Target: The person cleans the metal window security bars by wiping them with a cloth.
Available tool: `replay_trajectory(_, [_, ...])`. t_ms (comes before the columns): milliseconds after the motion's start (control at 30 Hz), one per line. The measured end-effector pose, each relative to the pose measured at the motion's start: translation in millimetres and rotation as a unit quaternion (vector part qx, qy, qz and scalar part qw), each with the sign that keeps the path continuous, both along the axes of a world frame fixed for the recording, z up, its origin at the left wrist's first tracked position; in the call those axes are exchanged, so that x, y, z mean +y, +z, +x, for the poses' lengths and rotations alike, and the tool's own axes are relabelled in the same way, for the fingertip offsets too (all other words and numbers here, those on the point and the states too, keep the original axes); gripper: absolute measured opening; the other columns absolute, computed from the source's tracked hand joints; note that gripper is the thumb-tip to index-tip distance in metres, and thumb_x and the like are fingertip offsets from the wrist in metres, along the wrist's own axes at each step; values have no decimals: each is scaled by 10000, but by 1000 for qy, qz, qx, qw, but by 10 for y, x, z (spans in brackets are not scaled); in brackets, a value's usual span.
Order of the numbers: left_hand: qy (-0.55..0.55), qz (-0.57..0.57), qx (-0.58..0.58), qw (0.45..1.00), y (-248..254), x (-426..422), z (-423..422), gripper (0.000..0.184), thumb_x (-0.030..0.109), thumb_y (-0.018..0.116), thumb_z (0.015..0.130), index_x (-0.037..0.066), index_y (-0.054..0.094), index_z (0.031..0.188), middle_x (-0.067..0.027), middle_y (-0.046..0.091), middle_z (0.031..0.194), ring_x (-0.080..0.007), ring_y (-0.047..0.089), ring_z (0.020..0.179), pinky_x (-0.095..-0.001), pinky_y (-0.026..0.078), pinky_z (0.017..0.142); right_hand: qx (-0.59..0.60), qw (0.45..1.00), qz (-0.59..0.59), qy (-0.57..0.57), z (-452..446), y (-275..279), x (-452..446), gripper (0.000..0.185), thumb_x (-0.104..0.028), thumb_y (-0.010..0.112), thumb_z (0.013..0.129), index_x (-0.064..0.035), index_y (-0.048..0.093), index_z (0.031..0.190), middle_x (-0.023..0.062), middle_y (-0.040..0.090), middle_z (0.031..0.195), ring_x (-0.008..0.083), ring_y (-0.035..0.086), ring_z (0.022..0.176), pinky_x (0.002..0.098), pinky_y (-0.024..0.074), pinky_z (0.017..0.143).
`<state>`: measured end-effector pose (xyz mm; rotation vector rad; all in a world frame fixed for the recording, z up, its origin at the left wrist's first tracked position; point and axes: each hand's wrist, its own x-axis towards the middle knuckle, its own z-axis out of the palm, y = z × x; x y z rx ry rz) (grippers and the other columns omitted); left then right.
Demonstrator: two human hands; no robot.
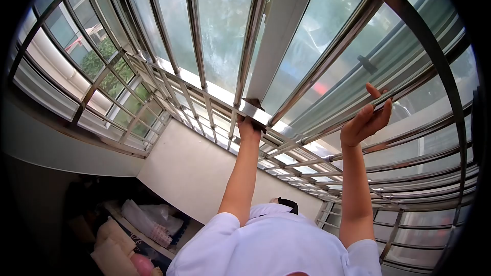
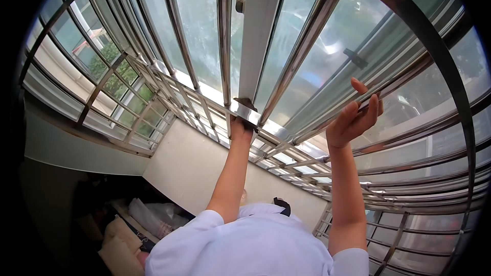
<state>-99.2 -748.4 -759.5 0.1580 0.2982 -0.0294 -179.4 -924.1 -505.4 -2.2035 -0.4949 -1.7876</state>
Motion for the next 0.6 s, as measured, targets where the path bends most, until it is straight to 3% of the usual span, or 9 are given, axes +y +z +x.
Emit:
replay_trajectory(100, [-2,-31,-31,999,90,-40,134,200,42,561,915,94,592,1106,-58,621,1019,-179,617,814,-298,520,681,-8,1000,-18,16,17,32,5,437,-158,288,1047,-64,173,1459,188,573,1231,249,425,1273,412,266,1118])
replay_trajectory(200, [47,-41,-40,997,263,-117,116,113,58,596,905,111,584,1004,1,600,918,-123,565,741,-252,455,616,-2,1000,-9,22,6,3,-4,436,-163,270,1047,-64,169,1459,181,577,1217,239,419,1281,411,257,1127])
replay_trajectory(233, [49,-43,-39,997,193,-166,171,113,58,596,905,111,584,1004,1,600,918,-123,565,741,-252,455,616,-1,1000,-2,31,18,1,-5,436,-162,266,1046,-64,168,1459,179,577,1215,237,417,1283,406,256,1129])
replay_trajectory(300, [147,111,-72,980,-32,-245,271,121,36,603,896,110,573,987,8,598,879,-125,562,691,-258,444,566,-4,999,6,47,35,0,4,433,-169,265,1047,-65,173,1457,176,575,1215,227,417,1280,393,254,1132])
replay_trajectory(400, [98,73,-15,992,-86,-212,230,147,5,582,900,100,574,1012,0,608,873,-123,572,653,-259,449,534,-2,998,12,55,23,-3,23,432,-175,267,1048,-68,177,1456,171,574,1218,218,413,1285,386,255,1133])
replay_trajectory(433, [120,134,34,983,-139,-240,224,176,1,566,905,81,584,1061,-13,620,903,-129,587,638,-282,463,513,-3,998,14,59,28,-9,17,428,-171,268,1047,-67,182,1454,170,576,1217,219,411,1290,388,258,1132])
replay_trajectory(500, [119,319,89,936,-549,-254,183,209,12,590,895,53,586,1100,-16,627,920,-140,606,717,-292,495,595,-8,998,17,66,40,-9,5,425,-168,269,1047,-65,187,1451,168,577,1216,220,409,1295,389,260,1132])
replay_trajectory(567, [45,383,179,905,-482,-132,70,293,-8,641,856,-4,605,1148,-60,648,1002,-164,615,918,-287,499,802,-13,998,8,57,43,-12,5,418,-151,276,1042,-61,198,1443,165,580,1212,229,411,1292,391,264,1130])
replay_trajectory(600, [10,367,173,914,-737,-103,45,266,31,648,870,-5,601,1129,-72,637,1050,-162,600,937,-297,494,818,-11,998,17,60,40,-15,18,413,-147,286,1041,-58,207,1438,168,584,1204,237,415,1285,403,265,1130])
